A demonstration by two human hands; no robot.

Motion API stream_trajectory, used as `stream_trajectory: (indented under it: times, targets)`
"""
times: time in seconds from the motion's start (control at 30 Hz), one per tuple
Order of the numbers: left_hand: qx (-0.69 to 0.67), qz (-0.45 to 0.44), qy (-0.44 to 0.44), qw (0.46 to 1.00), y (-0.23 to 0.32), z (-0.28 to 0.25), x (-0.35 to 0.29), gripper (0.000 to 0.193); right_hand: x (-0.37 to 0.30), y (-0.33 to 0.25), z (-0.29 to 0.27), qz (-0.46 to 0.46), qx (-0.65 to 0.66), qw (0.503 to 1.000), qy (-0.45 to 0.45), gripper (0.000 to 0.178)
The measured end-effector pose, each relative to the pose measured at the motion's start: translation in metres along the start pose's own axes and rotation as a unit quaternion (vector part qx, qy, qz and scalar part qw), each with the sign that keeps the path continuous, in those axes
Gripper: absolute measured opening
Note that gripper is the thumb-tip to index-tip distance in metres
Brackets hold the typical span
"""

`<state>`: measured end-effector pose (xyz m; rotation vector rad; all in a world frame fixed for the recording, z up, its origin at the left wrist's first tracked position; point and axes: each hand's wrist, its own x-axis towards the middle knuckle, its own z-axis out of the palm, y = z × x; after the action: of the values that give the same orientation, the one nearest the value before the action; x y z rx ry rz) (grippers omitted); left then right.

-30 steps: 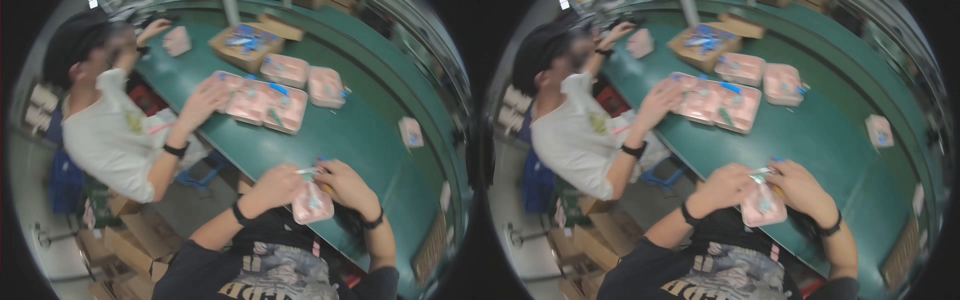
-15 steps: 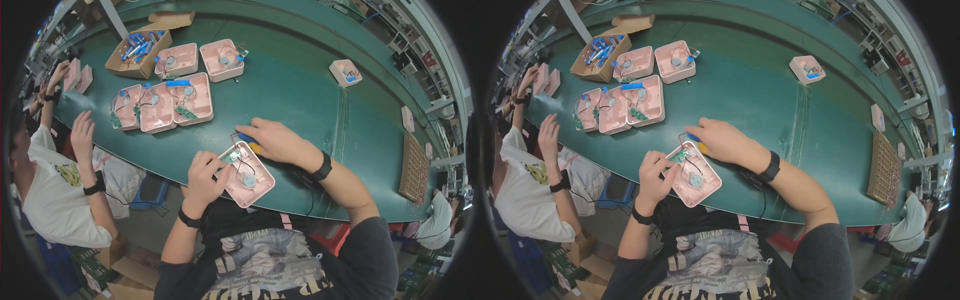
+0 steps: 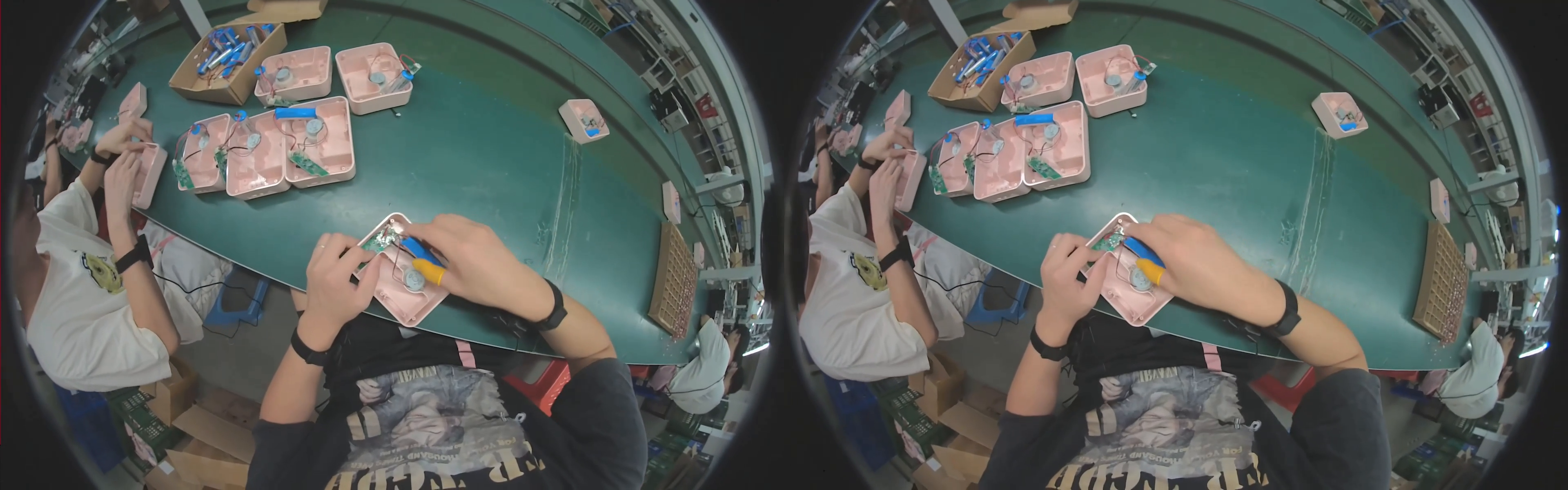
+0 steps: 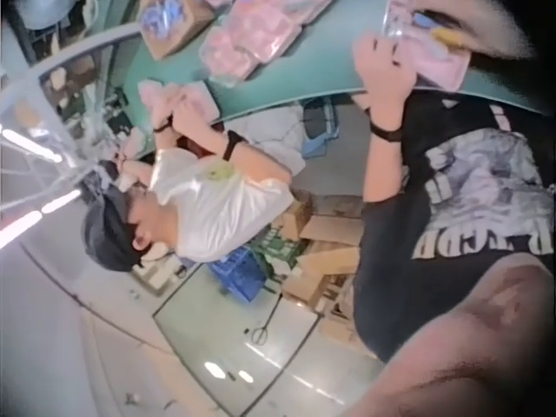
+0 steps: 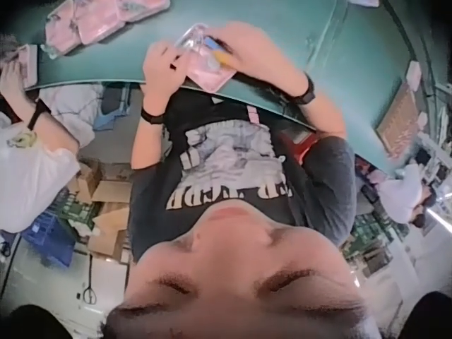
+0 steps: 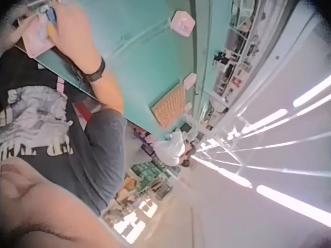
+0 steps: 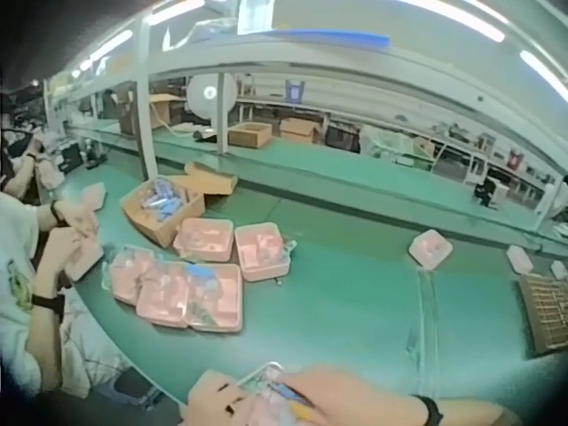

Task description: The person assembles electronic devices by hand, fitting a circuit board and a battery into a pink plastic case. They then use a soldering iron to connect the components before placing the unit on the table and repeating the process.

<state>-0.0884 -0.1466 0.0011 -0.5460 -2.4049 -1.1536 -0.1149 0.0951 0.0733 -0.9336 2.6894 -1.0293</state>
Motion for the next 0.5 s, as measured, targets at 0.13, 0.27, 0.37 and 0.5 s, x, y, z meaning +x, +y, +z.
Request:
stream_trajectory:
  times: [0.13, 0.27, 0.37, 0.5]
  targets:
    - [-0.008, -0.014, -0.006, 1.000, 0.000, 0.000, 0.000, 0.011, 0.001, -0.002, 0.007, -0.018, -0.061, 0.998, 0.005, 0.040]
    - [-0.009, -0.002, -0.005, 1.000, 0.000, 0.001, -0.001, 0.011, 0.006, 0.007, 0.008, -0.014, -0.071, 0.997, -0.008, 0.038]
    - [-0.009, -0.010, -0.006, 1.000, 0.001, 0.001, -0.001, 0.011, 0.005, 0.011, 0.014, -0.007, -0.079, 0.997, -0.013, 0.038]
    - [-0.011, -0.016, -0.001, 1.000, -0.002, 0.001, -0.005, 0.011, -0.014, 0.008, 0.018, -0.025, -0.105, 0.994, 0.035, 0.039]
